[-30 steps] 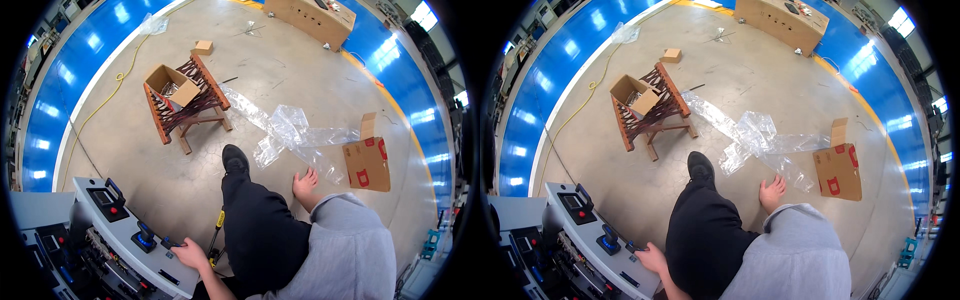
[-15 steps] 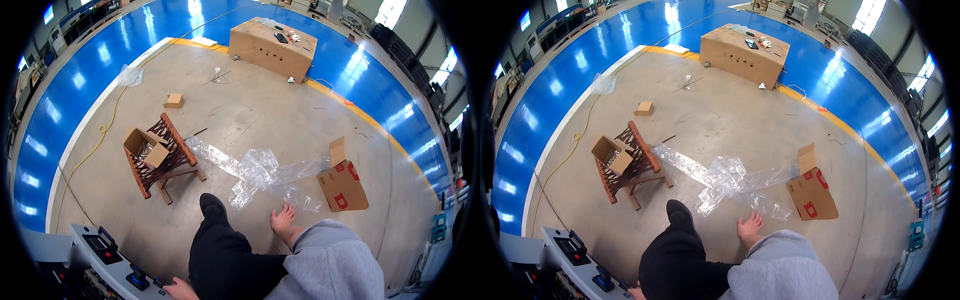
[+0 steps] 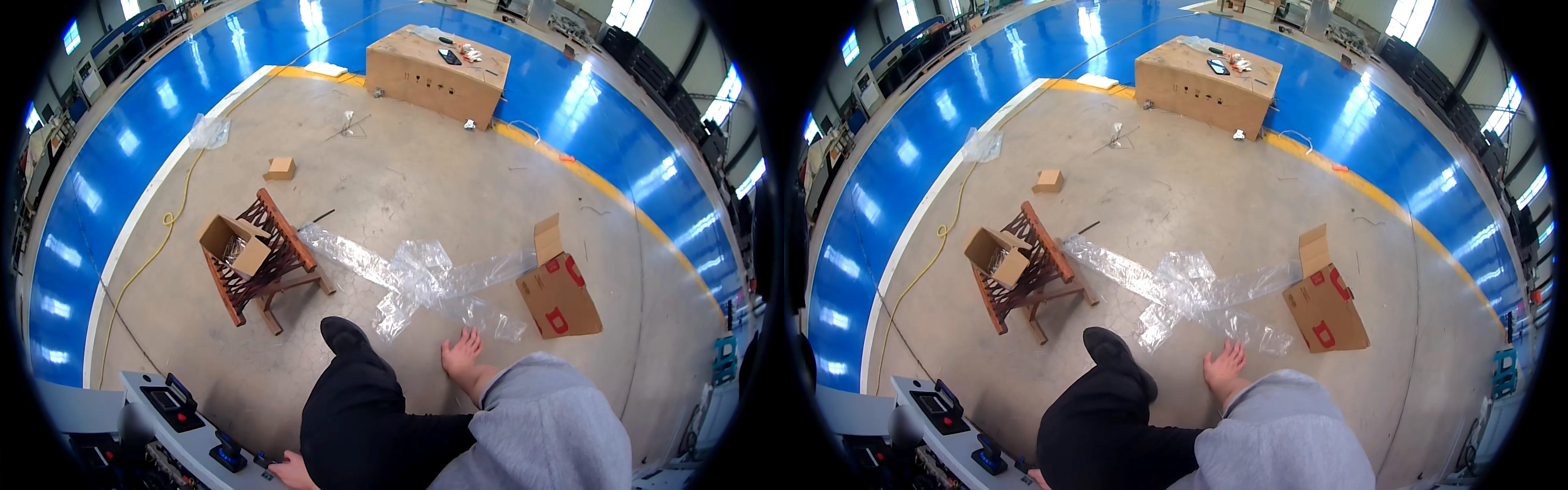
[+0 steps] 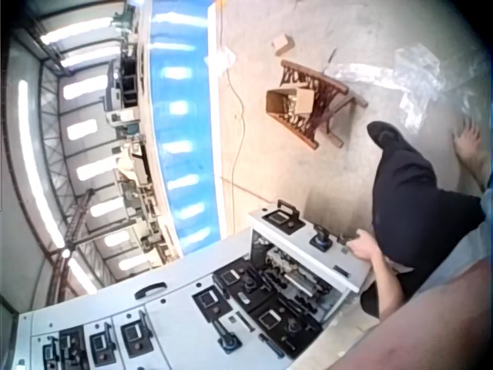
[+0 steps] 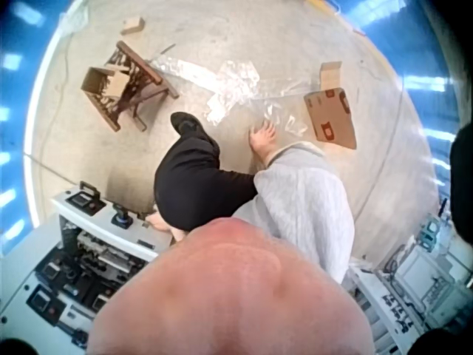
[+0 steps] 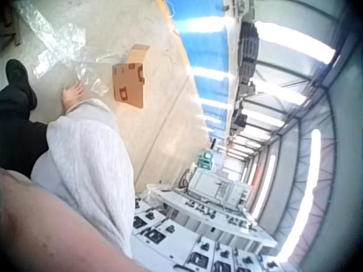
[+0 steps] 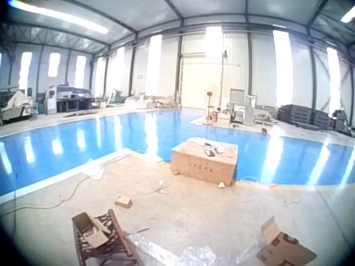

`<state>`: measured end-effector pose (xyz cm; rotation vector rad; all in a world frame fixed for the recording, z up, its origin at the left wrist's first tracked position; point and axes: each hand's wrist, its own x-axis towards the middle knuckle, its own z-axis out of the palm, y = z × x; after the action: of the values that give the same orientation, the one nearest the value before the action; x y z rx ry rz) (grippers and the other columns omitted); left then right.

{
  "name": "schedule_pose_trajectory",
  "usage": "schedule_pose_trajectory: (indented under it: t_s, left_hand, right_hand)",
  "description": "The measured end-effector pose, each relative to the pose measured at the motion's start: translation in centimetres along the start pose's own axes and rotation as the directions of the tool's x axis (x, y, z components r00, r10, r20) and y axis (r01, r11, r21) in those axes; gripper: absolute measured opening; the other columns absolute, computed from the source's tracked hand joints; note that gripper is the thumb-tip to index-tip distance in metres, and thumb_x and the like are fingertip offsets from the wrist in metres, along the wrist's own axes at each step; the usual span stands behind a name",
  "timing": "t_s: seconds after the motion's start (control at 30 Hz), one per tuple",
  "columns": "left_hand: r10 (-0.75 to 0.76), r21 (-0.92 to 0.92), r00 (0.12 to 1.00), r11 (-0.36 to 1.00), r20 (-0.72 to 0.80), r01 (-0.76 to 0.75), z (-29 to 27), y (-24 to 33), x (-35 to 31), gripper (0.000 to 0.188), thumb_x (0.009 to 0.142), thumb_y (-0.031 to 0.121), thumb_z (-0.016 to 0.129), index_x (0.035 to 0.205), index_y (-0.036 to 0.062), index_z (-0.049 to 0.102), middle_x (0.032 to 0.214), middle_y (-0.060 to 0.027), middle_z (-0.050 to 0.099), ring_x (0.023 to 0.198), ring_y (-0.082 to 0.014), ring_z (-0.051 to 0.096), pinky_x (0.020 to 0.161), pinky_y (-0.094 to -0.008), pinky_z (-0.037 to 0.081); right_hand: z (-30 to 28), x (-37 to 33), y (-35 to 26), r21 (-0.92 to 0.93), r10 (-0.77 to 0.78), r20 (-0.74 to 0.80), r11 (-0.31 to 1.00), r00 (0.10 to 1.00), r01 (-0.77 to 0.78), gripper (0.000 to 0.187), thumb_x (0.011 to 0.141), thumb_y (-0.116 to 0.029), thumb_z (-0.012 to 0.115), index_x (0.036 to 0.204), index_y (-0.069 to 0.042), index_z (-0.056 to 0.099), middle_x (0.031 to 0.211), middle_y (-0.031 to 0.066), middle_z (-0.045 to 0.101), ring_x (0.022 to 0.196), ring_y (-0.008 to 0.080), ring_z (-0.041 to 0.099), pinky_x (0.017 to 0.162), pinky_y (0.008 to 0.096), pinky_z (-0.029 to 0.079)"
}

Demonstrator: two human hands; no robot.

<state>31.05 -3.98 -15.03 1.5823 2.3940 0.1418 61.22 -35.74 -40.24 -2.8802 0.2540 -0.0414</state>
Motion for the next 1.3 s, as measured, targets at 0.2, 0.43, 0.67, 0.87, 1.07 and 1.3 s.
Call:
schedule_pose_trajectory:
  t_s: [0.2, 0.43, 0.67, 0.87, 1.07, 1.3]
  left_hand:
    - [-0.013, -0.003, 1.000, 1.000, 0.006, 0.013, 0.5, 0.0, -0.6, 0.047, 0.095, 0.031, 0.064, 0.120, -0.0082, 0.059, 0.116, -0.0326, 0.067, 0.108, -0.0466, 0.066, 0.094, -0.0537, 0.052]
    - [-0.003, 0.012, 1.000, 1.000, -0.006, 0.003, 0.3, -0.2, -0.6, 0.043, 0.096, 0.028, 0.063, 0.121, -0.0068, 0.060, 0.117, -0.0314, 0.067, 0.109, -0.0453, 0.066, 0.096, -0.0523, 0.051]
    - [0.023, 0.027, 1.000, 0.999, -0.006, -0.023, 0.4, 0.0, -0.4, 0.042, 0.097, 0.028, 0.062, 0.119, -0.0073, 0.060, 0.116, -0.0308, 0.067, 0.108, -0.0448, 0.066, 0.096, -0.0519, 0.051]
    - [-0.010, 0.029, 1.000, 1.000, 0.015, 0.009, 0.2, 0.5, -0.6, 0.044, 0.097, 0.029, 0.062, 0.122, -0.0076, 0.060, 0.117, -0.0310, 0.067, 0.109, -0.0451, 0.065, 0.096, -0.0523, 0.051]
    - [-0.002, -0.010, 0.999, 1.000, -0.047, 0.002, 0.6, 0.4, -0.8, 0.045, 0.098, 0.029, 0.062, 0.127, -0.0060, 0.059, 0.122, -0.0307, 0.066, 0.113, -0.0448, 0.065, 0.099, -0.0520, 0.051]
    - [-0.006, 0.016, 0.999, 1.000, -0.032, 0.006, 0.4, 0.9, -1.0, 0.045, 0.097, 0.029, 0.061, 0.125, -0.0055, 0.060, 0.120, -0.0291, 0.067, 0.111, -0.0443, 0.065, 0.097, -0.0518, 0.051]
  right_hand:
    - [0.8, 0.4, 0.7, -0.066, 0.036, 0.016, 0.997, 0.999, -0.035, 0.083, 0.088, -0.048, 0.065, 0.154, -0.006, 0.039, 0.165, 0.0216, 0.028, 0.157, 0.0352, 0.017, 0.126, 0.0541, 0.012]
    - [0.3, 0.0, 0.1, -0.046, 0.013, -0.002, 0.999, 1.000, -0.013, 0.082, 0.088, -0.044, 0.065, 0.154, -0.004, 0.037, 0.163, 0.0235, 0.030, 0.155, 0.0379, 0.020, 0.126, 0.0558, 0.013]
    - [0.3, 0.1, -0.1, -0.042, 0.019, 0.009, 0.999, 1.000, -0.018, 0.083, 0.089, -0.044, 0.066, 0.155, -0.004, 0.036, 0.163, 0.0233, 0.030, 0.155, 0.0381, 0.019, 0.126, 0.0552, 0.012]
    - [0.3, 0.2, -0.1, -0.041, 0.028, 0.026, 0.999, 0.999, -0.027, 0.083, 0.089, -0.044, 0.067, 0.155, -0.004, 0.036, 0.164, 0.0234, 0.029, 0.155, 0.0385, 0.019, 0.126, 0.0553, 0.012]
    - [0.4, 0.3, -0.6, -0.049, 0.023, 0.017, 0.999, 1.000, -0.022, 0.084, 0.089, -0.044, 0.067, 0.155, -0.004, 0.035, 0.164, 0.0235, 0.029, 0.155, 0.0385, 0.019, 0.126, 0.0556, 0.012]
    - [0.4, 0.4, -0.4, -0.046, 0.018, 0.006, 0.999, 1.000, -0.018, 0.083, 0.088, -0.043, 0.067, 0.154, -0.004, 0.036, 0.163, 0.0234, 0.030, 0.155, 0.0383, 0.020, 0.126, 0.0560, 0.012]
